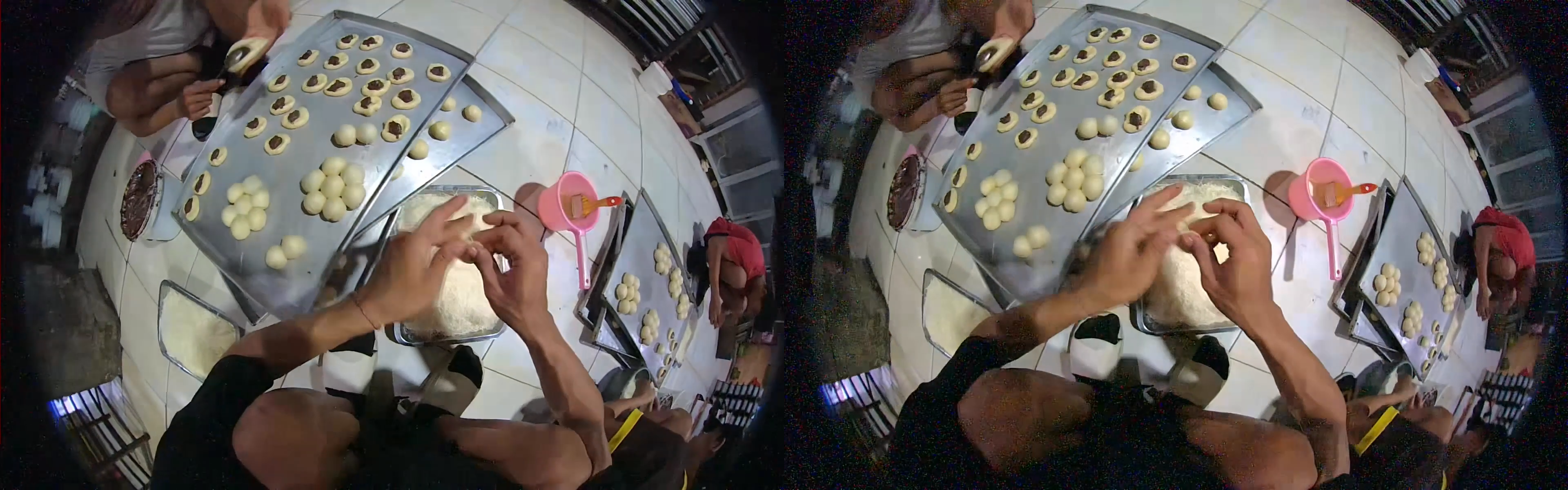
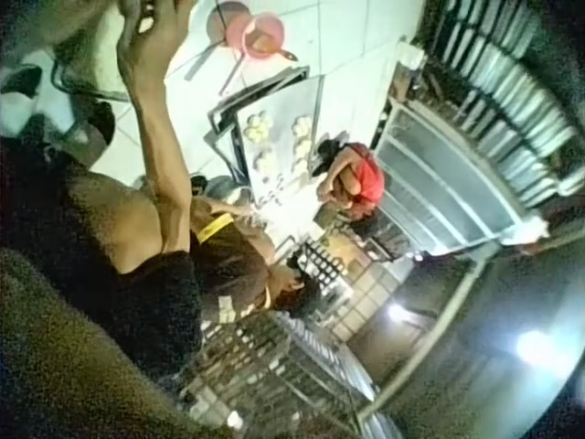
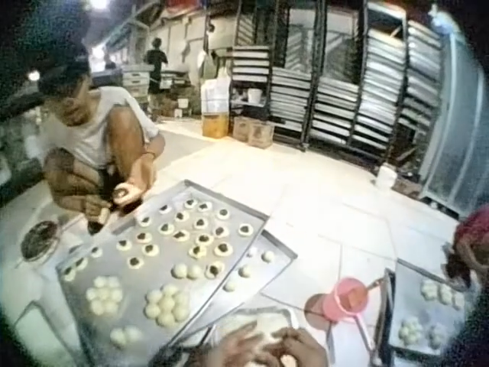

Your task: Preparing and filling small dough portions on trays.

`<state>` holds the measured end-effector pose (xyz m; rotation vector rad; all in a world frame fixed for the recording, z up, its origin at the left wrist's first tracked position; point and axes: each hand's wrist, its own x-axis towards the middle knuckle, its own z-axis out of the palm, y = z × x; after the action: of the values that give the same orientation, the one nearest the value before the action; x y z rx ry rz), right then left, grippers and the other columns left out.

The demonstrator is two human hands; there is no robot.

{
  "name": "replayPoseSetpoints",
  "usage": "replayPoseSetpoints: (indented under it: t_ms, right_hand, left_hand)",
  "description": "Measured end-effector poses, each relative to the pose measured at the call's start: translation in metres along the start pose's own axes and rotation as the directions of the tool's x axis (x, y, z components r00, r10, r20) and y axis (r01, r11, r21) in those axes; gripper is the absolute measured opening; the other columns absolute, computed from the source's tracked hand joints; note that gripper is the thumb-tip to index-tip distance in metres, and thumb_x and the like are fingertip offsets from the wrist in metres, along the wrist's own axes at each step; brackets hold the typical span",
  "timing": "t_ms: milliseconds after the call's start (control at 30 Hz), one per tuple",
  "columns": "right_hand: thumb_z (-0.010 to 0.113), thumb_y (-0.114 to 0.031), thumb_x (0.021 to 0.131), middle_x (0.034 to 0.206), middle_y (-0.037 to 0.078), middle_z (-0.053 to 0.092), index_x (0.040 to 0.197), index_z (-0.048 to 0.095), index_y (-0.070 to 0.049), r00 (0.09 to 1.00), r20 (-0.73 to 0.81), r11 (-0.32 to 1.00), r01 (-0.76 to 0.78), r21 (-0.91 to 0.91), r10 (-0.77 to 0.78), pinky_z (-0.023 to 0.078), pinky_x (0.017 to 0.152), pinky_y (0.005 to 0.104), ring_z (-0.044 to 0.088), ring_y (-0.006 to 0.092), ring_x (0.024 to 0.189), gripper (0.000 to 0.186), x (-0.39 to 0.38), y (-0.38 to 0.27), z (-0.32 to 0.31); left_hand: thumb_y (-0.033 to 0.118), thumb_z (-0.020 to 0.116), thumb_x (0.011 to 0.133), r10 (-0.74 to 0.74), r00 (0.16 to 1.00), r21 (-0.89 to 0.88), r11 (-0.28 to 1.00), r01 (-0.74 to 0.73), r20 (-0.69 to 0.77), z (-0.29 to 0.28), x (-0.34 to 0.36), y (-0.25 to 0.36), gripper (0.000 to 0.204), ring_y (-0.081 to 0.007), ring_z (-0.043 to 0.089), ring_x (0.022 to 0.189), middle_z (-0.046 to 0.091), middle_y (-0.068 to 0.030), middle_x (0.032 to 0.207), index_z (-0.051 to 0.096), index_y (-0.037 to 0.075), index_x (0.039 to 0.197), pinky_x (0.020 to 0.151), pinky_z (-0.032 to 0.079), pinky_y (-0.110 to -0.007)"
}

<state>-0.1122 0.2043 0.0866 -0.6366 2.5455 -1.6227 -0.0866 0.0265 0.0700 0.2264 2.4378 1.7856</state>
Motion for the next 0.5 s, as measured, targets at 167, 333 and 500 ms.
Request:
replayPoseSetpoints:
  t_ms: [167,333,500]
  right_hand:
    - [0.065,0.004,0.085,0.093,0.008,0.06,0.115,0.06,0.001,0.999,-0.043,0.994,-0.023,0.103,0.028,0.049,0.064,0.0243,0.058,0.0153,0.072,0.03,0.004,-0.012,0.001]
    - [0.067,0.001,0.085,0.096,0.01,0.06,0.108,0.062,0.003,0.999,0.009,0.969,-0.049,0.24,0.049,0.049,0.072,0.0252,0.055,0.0149,0.076,0.023,0.003,-0.016,-0.002]
    - [0.065,0.002,0.086,0.099,0.01,0.06,0.107,0.062,0.002,0.996,0.012,0.956,-0.088,0.28,0.088,0.05,0.073,0.026,0.055,0.0152,0.08,0.021,0.002,-0.008,-0.004]
  left_hand:
    - [0.0,0.058,0.089,0.16,0.965,-0.454,0.858,-0.241,-0.21,0.014,0.001,-0.009,0.045,-0.0182,0.057,0.109,0.053,-0.0131,0.132,0.051,-0.002,0.134,0.092,0.047,-0.025]
    - [-0.001,0.057,0.09,-0.026,0.998,-0.539,0.842,-0.008,-0.056,-0.001,0.003,-0.009,0.043,-0.016,0.056,0.105,0.054,-0.0137,0.128,0.05,-0.001,0.132,0.092,0.046,-0.025]
    - [0.0,0.058,0.09,0.1,0.991,-0.393,0.91,-0.129,-0.093,0.005,-0.001,0.003,0.04,-0.0139,0.055,0.103,0.055,-0.0137,0.123,0.047,0.0,0.129,0.089,0.047,-0.025]
